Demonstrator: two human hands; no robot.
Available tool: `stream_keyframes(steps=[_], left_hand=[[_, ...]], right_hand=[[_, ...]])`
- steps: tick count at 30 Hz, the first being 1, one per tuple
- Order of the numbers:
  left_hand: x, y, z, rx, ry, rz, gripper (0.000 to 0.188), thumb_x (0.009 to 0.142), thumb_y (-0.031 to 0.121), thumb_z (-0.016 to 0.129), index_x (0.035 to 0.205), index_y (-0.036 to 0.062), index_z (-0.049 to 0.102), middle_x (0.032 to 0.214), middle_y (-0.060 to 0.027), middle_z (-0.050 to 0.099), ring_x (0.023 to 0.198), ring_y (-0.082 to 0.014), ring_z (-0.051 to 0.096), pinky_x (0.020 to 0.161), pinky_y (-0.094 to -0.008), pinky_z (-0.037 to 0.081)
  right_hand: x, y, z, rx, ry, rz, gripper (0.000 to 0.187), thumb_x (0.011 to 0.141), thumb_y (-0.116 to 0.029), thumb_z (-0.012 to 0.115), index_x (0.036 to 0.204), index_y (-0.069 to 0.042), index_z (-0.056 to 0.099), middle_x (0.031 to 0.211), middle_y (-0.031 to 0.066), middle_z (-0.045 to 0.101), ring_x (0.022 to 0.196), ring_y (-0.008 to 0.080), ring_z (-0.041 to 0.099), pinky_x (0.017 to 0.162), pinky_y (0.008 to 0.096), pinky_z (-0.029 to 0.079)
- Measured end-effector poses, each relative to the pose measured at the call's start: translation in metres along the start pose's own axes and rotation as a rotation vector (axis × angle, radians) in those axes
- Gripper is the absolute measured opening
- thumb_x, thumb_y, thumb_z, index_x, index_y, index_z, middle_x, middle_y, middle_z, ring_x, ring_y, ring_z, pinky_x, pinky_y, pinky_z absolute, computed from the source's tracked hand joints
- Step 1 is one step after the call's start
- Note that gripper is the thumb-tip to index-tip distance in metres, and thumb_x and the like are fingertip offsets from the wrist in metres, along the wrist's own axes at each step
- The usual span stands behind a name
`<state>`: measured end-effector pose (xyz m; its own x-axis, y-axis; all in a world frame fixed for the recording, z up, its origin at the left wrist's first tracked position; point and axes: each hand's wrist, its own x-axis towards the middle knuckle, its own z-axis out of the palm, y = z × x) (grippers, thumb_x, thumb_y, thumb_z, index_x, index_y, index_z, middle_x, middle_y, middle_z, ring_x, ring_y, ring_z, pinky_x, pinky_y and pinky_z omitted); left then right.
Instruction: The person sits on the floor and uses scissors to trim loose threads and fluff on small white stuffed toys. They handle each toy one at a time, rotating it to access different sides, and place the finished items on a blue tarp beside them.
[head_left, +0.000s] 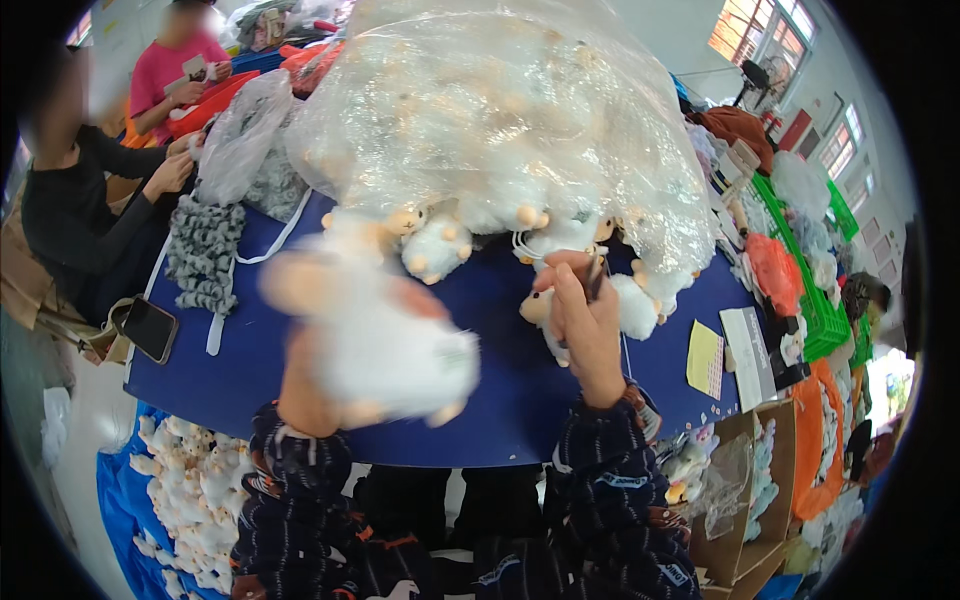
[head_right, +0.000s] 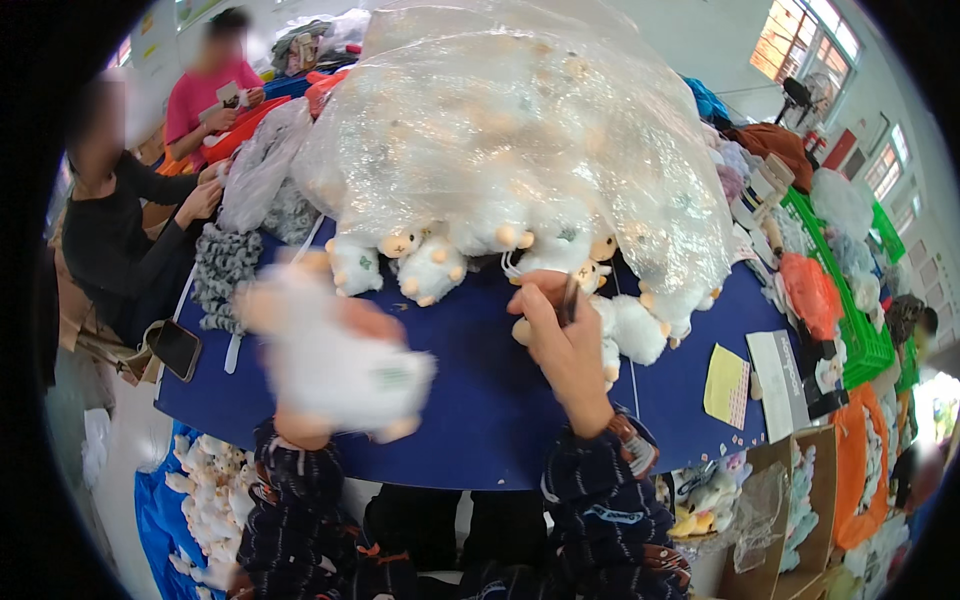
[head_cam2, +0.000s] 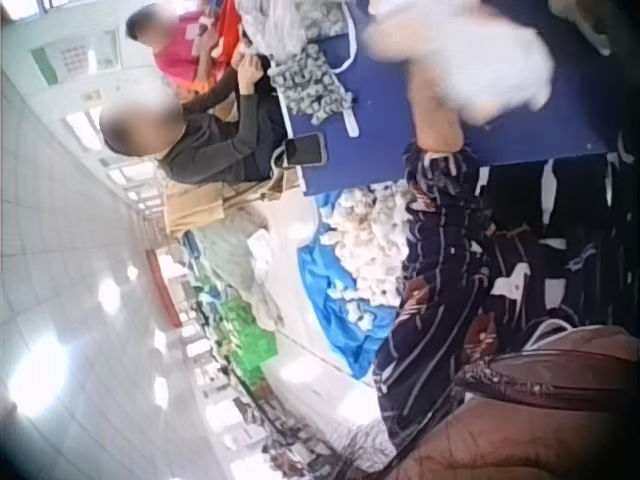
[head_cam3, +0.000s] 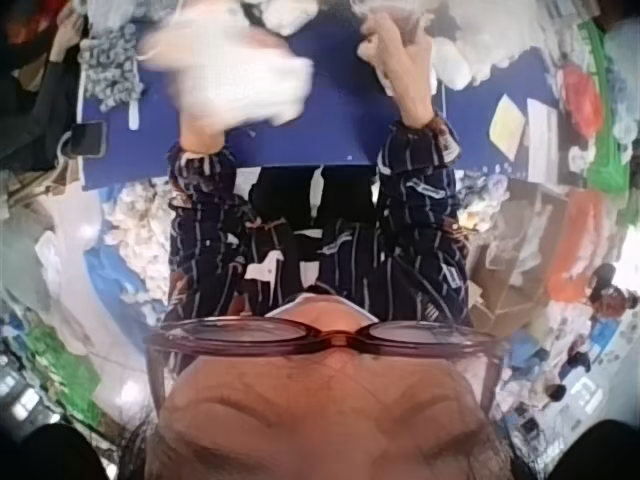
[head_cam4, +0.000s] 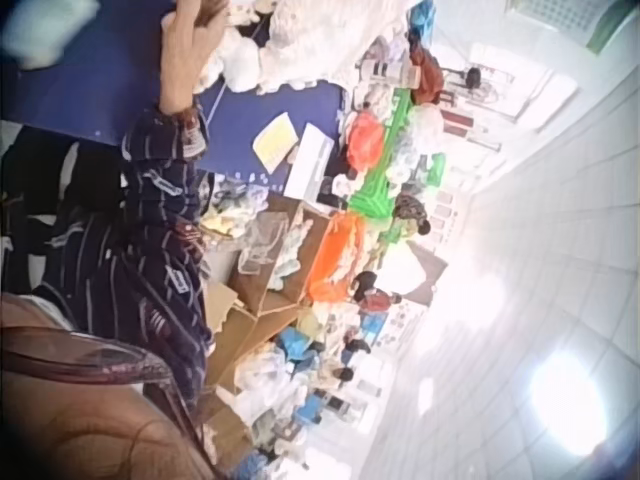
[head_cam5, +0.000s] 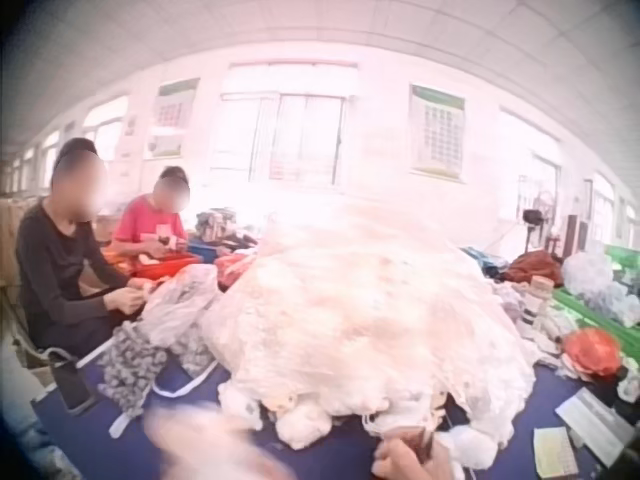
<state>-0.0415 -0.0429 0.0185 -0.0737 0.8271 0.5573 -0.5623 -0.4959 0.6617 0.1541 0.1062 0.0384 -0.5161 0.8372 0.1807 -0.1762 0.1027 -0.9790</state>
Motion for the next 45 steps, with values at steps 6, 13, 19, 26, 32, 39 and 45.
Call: stream_keyframes(steps=[6, 13, 19, 26, 32, 39, 45], left_hand=[[-0.009, 0.03, -0.032, -0.564, -0.6, 0.38, 0.046, 0.085, 0.047, 0.059, 0.124, 0.0223, 0.053, 0.129, -0.0009, 0.049, 0.112, -0.0244, 0.051, 0.089, -0.0549, 0.044], [0.014, -0.028, 0.015, 0.632, -0.045, -0.66, 0.033, 0.086, 0.022, 0.062, 0.104, -0.005, 0.062, 0.095, -0.0118, 0.065, 0.088, -0.0125, 0.059, 0.078, -0.0251, 0.048], [0.016, -0.046, 0.009, 0.427, 0.215, -0.559, 0.046, 0.081, 0.029, 0.068, 0.113, -0.0025, 0.056, 0.097, -0.0103, 0.063, 0.088, -0.0144, 0.059, 0.077, -0.027, 0.047], [0.015, -0.043, -0.002, 0.649, 0.319, -0.461, 0.045, 0.073, 0.024, 0.074, 0.106, -0.002, 0.059, 0.097, -0.0097, 0.063, 0.088, -0.0147, 0.06, 0.078, -0.0287, 0.048], [0.013, -0.026, 0.008, 0.74, 0.115, -0.362, 0.052, 0.07, 0.014, 0.074, 0.116, 0.0006, 0.054, 0.102, -0.0082, 0.062, 0.089, -0.0134, 0.06, 0.079, -0.0277, 0.048], [0.008, -0.011, 0.001, 0.451, 0.076, -0.272, 0.051, 0.071, 0.009, 0.076, 0.116, 0.0006, 0.054, 0.1, -0.0056, 0.063, 0.093, -0.0122, 0.059, 0.08, -0.0283, 0.049], [0.017, -0.03, 0.003, 0.811, 0.263, -0.251, 0.048, 0.073, 0.014, 0.073, 0.115, 0.0003, 0.055, 0.107, -0.0082, 0.059, 0.097, -0.0174, 0.058, 0.084, -0.0309, 0.047]], right_hand=[[-0.045, 0.01, -0.05, -1.193, 0.077, -0.285, 0.047, 0.074, -0.024, 0.071, 0.112, -0.003, 0.053, 0.101, 0.0103, 0.058, 0.076, 0.022, 0.061, 0.062, 0.0308, 0.049], [-0.048, 0.005, -0.051, -1.211, -0.1, -0.224, 0.055, 0.069, -0.023, 0.068, 0.117, -0.003, 0.049, 0.105, 0.015, 0.057, 0.081, 0.0286, 0.062, 0.068, 0.0336, 0.05], [-0.041, 0.007, -0.008, -0.477, -0.313, 0.034, 0.052, 0.074, -0.017, 0.071, 0.118, 0.003, 0.05, 0.094, 0.0018, 0.055, 0.072, 0.0057, 0.045, 0.061, 0.0199, 0.04], [-0.004, 0.021, 0.008, -0.363, -0.459, -0.035, 0.043, 0.089, -0.033, 0.056, 0.112, 0.003, 0.055, 0.079, 0.0001, 0.054, 0.067, 0.0049, 0.045, 0.059, 0.0209, 0.037], [0.032, 0.011, 0.025, -0.3, -0.05, 0.033, 0.042, 0.092, -0.035, 0.051, 0.104, 0.004, 0.059, 0.064, 0.0015, 0.055, 0.053, 0.0068, 0.049, 0.05, 0.0215, 0.04], [0.047, 0.033, -0.001, -0.466, 0.048, -0.103, 0.035, 0.088, -0.024, 0.057, 0.105, 0.006, 0.056, 0.06, 0.0036, 0.057, 0.048, 0.0075, 0.052, 0.044, 0.0221, 0.039], [0.037, 0.035, 0.002, -0.481, 0.101, -0.157, 0.034, 0.087, -0.021, 0.057, 0.106, 0.006, 0.057, 0.063, 0.0043, 0.058, 0.042, 0.0069, 0.049, 0.035, 0.0247, 0.037]])
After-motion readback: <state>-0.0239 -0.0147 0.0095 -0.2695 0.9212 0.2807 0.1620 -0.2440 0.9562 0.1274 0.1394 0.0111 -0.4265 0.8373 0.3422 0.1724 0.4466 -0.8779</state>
